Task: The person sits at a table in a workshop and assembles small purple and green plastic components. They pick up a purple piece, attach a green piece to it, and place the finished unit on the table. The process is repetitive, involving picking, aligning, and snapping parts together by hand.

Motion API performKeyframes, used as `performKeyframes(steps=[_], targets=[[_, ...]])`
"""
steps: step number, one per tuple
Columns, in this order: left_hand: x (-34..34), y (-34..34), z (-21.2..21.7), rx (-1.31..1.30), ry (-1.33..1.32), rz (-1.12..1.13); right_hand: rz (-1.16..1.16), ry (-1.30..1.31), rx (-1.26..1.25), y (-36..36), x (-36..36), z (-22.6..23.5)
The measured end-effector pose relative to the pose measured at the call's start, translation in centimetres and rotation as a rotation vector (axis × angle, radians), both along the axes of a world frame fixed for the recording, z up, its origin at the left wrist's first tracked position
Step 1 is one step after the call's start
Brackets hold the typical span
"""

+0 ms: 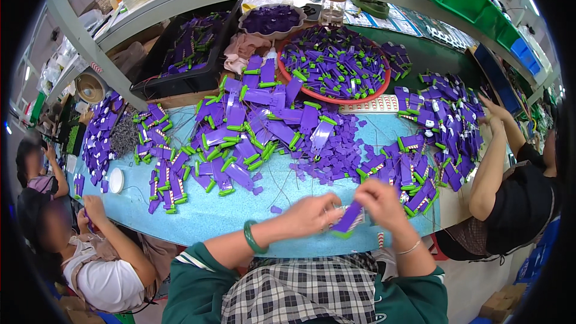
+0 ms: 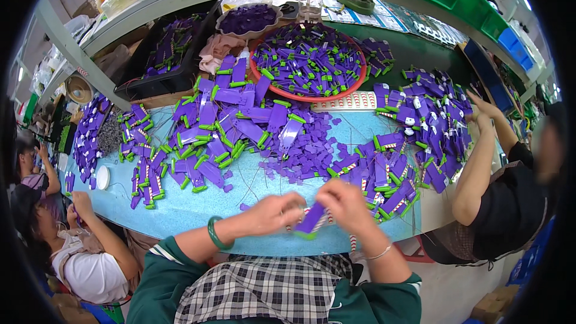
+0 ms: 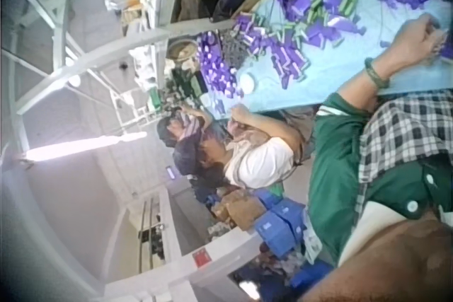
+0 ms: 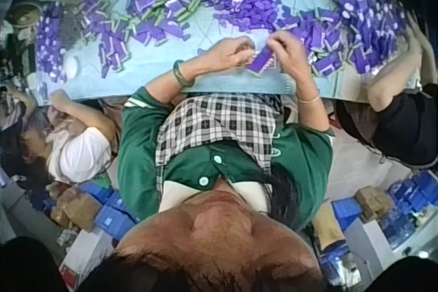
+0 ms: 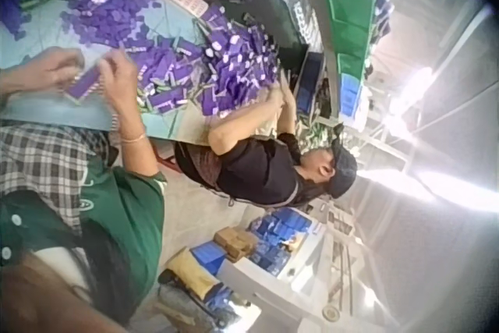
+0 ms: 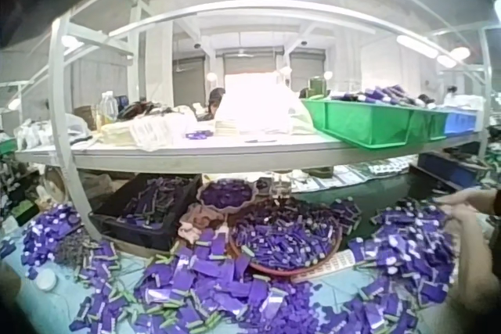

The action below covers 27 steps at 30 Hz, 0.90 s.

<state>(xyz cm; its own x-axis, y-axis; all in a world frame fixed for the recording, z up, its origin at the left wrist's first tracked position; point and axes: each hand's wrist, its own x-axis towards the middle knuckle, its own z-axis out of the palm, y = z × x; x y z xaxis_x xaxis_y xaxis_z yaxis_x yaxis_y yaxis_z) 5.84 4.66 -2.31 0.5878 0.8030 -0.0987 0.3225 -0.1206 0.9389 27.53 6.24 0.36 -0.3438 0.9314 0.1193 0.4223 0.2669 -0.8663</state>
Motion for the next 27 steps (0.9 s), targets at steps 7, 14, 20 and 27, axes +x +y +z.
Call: performKeyframes(steps=[7, 14, 20, 27], targets=[[1.0, 10.2, 4.0, 0.635, 0.801, 0.261, -0.292, -0.652, 0.561, 1.3, 3.6, 4.1], [0.8, 11.5, 1.0, 0.759, 0.961, 0.255, 0.19, -0.438, 0.409, -3.7, -2.6, -1.8], [-4.6, 6.4, 6.3, 0.502, 0.044, 0.487, 0.183, -0.391, 0.407, -3.9, -5.4, -3.5], [-7.5, -0.7, 6.5, -0.278, -0.853, 0.491, 0.168, -0.504, 0.324, -3.5, -6.2, -4.4]])
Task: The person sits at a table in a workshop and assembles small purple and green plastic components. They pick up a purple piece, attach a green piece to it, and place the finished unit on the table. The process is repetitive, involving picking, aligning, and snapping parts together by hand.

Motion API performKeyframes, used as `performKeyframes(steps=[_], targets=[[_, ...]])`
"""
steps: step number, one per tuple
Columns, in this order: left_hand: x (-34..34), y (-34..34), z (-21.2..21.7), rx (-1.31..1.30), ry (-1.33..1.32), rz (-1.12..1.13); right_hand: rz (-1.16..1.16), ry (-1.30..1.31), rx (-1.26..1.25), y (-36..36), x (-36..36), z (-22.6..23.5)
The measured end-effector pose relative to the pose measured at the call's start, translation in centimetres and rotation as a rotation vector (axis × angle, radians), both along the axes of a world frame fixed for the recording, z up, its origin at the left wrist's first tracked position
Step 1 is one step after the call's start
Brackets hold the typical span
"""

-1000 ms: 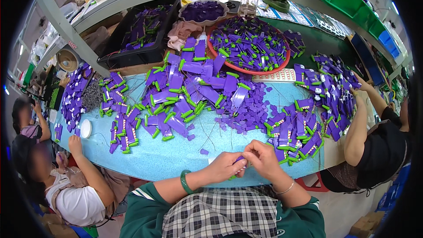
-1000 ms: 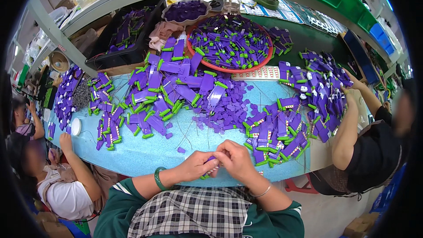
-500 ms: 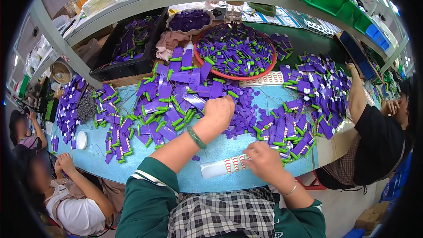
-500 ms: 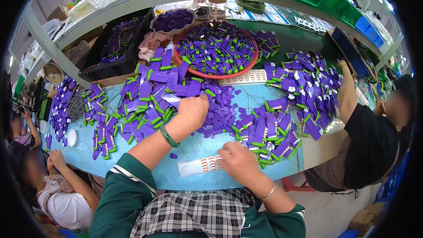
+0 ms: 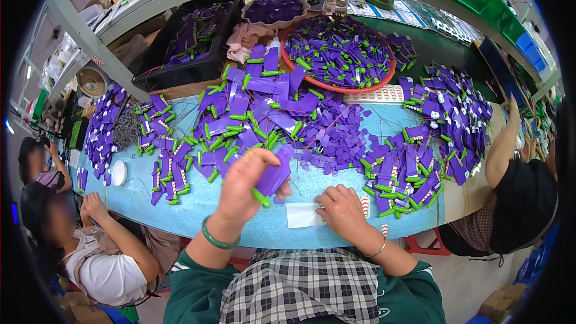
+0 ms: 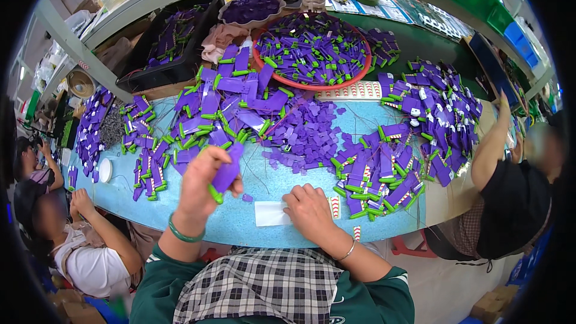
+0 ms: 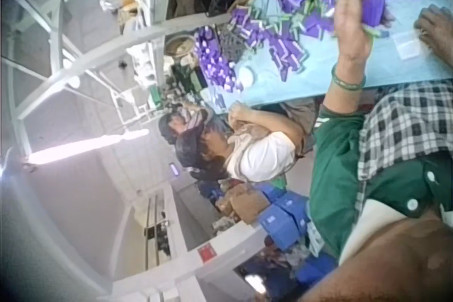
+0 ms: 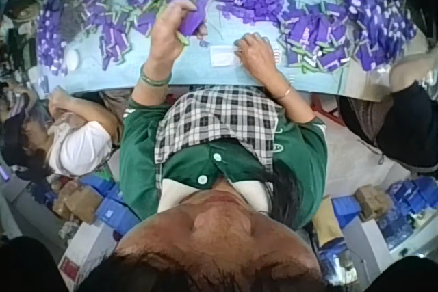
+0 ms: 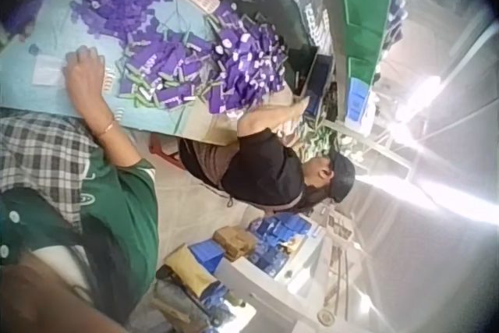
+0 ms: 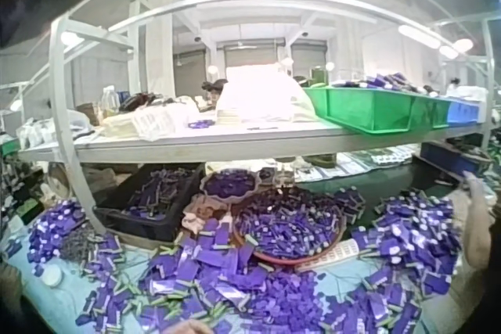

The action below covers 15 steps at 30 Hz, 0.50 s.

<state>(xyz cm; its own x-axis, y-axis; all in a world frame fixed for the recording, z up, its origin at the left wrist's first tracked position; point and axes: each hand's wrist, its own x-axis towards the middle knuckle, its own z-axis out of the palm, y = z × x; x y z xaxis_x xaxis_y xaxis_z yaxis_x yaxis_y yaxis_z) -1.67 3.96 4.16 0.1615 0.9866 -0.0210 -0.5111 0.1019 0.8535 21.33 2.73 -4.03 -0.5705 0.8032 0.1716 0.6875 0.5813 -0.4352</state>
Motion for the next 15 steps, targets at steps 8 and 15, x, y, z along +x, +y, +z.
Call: performKeyframes(steps=[8, 15], targets=[[4.4, -4.0, -10.7, -0.199, 0.229, -0.144, -0.025, 0.151, 0.017, -0.4, -0.6, -1.8], [4.6, -4.0, -10.6, -0.323, 0.078, -0.168, 0.011, 0.395, -0.107, 0.0, 0.0, -1.1]])
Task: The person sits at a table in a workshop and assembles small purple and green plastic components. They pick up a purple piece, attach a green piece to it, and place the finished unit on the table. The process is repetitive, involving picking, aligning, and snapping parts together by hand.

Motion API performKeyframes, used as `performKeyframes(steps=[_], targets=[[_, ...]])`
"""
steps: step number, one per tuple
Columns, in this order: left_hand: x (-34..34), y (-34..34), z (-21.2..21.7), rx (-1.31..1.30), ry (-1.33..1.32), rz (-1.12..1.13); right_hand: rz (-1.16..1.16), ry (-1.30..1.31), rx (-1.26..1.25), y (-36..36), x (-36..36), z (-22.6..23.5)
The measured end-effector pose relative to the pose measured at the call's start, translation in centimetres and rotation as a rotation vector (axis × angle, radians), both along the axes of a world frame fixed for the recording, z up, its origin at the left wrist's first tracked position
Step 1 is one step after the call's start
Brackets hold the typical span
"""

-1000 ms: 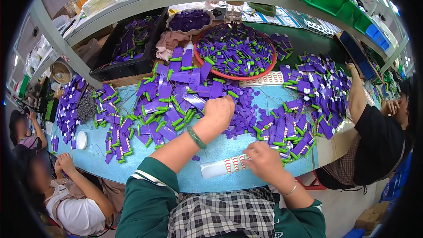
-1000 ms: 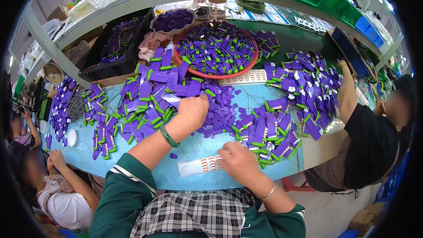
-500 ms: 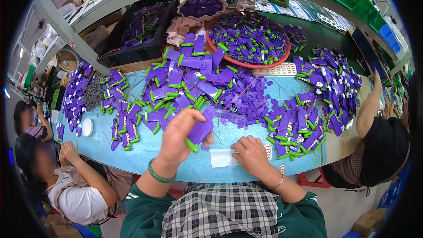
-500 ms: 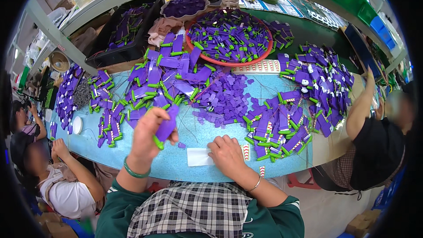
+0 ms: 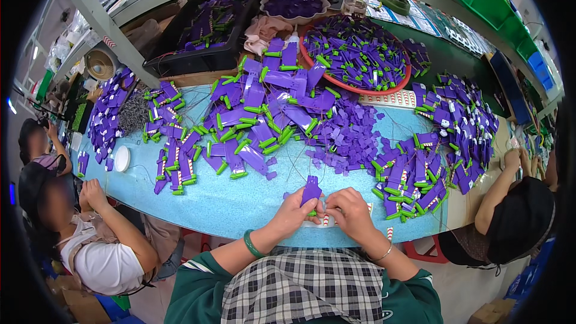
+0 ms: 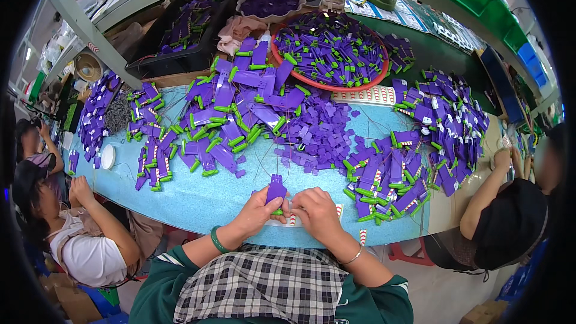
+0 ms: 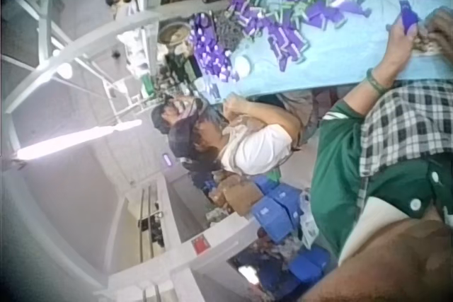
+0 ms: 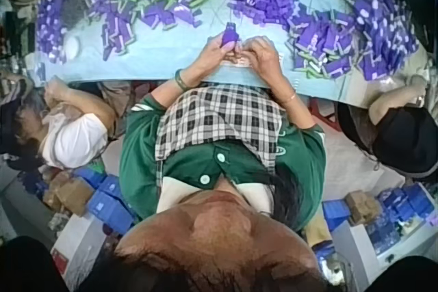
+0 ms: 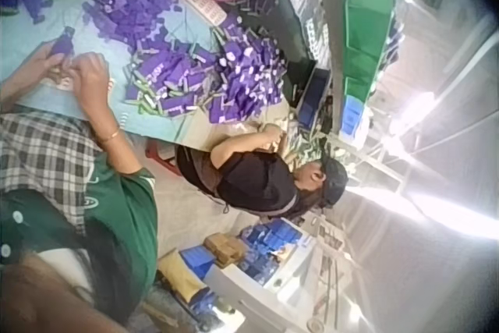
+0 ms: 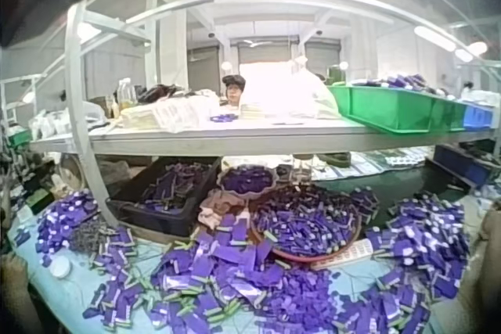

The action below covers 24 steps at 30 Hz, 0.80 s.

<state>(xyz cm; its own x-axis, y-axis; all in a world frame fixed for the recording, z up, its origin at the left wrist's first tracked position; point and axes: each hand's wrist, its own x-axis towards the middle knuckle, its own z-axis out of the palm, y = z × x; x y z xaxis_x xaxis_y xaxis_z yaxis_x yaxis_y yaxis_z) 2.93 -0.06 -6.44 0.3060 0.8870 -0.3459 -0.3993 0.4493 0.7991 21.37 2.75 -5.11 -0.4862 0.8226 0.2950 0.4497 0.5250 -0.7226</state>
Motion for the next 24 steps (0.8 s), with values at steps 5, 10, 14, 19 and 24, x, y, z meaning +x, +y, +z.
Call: performKeyframes(steps=[5, 10, 14, 19, 24], targets=[[-0.7, 0.2, 0.6, 0.093, 0.184, -0.109, -0.028, 0.214, -0.489, 0.8, 1.6, 3.1], [-0.6, 0.4, 3.1, 0.213, 0.35, -0.183, -0.007, 0.087, -0.18, 1.2, 0.9, 5.0], [-0.9, 0.6, 3.3, 0.18, 0.227, -0.007, -0.136, 0.325, -0.197, 0.4, -0.3, 5.2], [-0.9, 0.4, 3.4, 0.202, 0.159, -0.054, -0.008, 0.361, -0.311, -0.2, -1.0, 3.6], [-0.5, 0.5, 4.0, 0.04, -0.146, 0.016, -0.129, 0.583, -0.522, -0.4, -1.5, 2.6]])
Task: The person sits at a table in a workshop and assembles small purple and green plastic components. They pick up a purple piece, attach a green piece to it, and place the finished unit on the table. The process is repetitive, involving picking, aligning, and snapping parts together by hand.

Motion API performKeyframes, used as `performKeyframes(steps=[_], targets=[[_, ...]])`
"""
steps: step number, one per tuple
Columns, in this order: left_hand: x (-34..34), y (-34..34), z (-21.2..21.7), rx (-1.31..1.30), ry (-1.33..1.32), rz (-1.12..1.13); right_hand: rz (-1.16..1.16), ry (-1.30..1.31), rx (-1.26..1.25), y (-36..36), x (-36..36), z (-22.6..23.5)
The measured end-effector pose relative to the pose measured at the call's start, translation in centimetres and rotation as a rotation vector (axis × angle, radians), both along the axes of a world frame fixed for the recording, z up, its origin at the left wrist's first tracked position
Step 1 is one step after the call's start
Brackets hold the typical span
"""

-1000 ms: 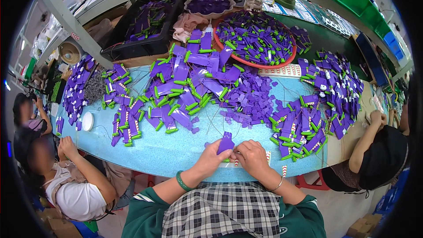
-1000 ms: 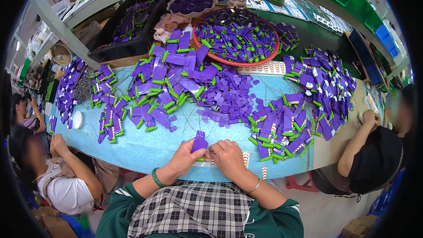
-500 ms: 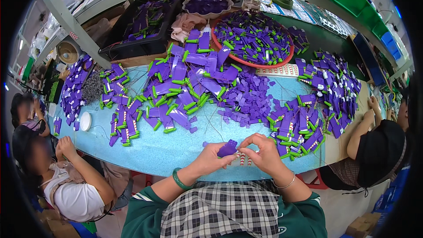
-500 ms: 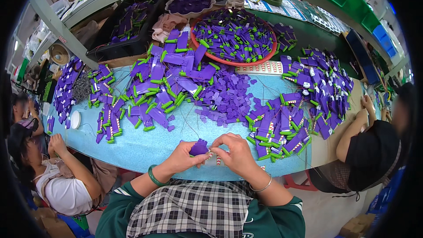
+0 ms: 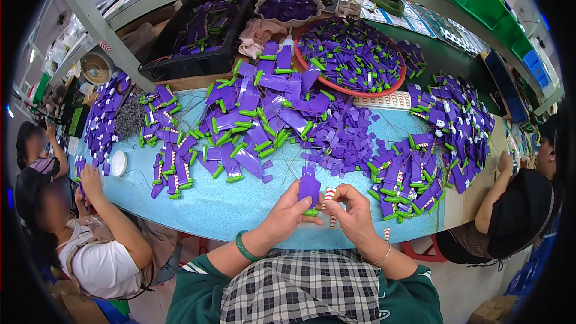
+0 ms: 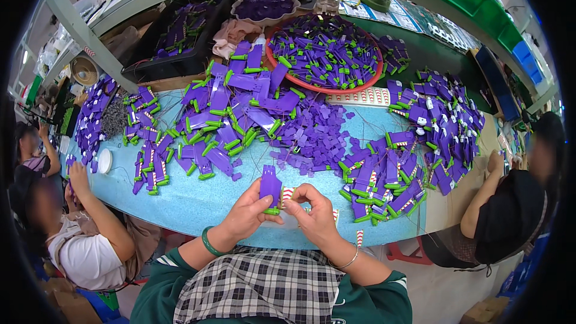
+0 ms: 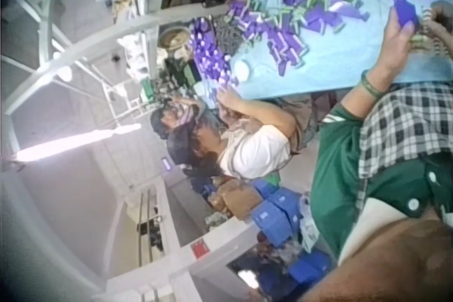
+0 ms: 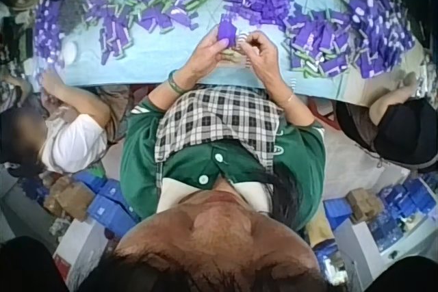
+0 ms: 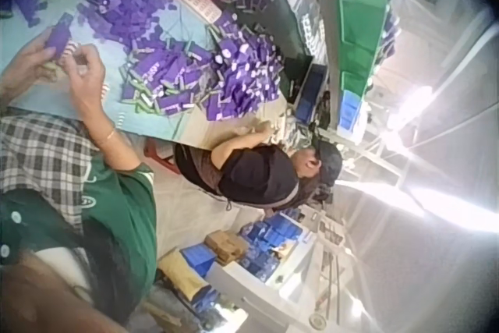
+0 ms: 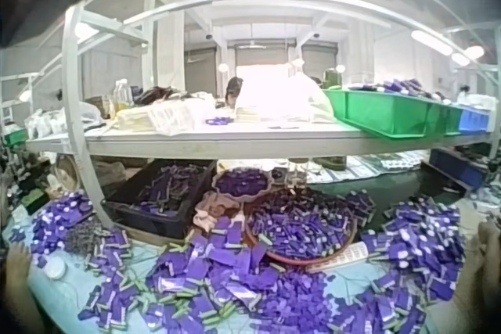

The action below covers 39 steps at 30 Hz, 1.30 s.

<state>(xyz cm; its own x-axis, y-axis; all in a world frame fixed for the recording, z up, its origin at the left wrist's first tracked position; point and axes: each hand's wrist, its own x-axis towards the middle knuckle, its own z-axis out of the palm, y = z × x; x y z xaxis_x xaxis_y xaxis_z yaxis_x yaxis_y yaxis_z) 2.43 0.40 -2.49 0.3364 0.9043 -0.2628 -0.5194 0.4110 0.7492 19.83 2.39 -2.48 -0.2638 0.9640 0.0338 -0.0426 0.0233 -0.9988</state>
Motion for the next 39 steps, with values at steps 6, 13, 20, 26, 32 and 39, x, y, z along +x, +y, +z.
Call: performKeyframes(steps=[6, 13, 20, 26, 32, 39], targets=[[0.0, -0.1, 0.0, -0.076, -0.172, -0.083, 0.011, -0.029, -0.053, 0.1, -0.1, -0.8], [0.0, -0.2, -0.1, -0.076, -0.205, -0.095, -0.006, -0.068, -0.022, 0.0, -0.3, -1.1], [0.1, -0.3, -0.5, -0.025, -0.164, -0.093, -0.022, -0.105, 0.045, -0.2, -0.4, -1.2], [0.8, -0.5, 0.1, 0.091, 0.141, -0.094, -0.063, -0.094, -0.004, -0.6, -0.2, -1.6], [1.0, -0.9, -0.7, 0.138, 0.091, -0.108, -0.137, -0.322, 0.561, -0.2, 0.1, -0.1], [0.7, -0.9, -1.1, 0.272, 0.152, -0.13, 0.003, -0.384, 0.466, 1.0, 0.2, 0.1]])
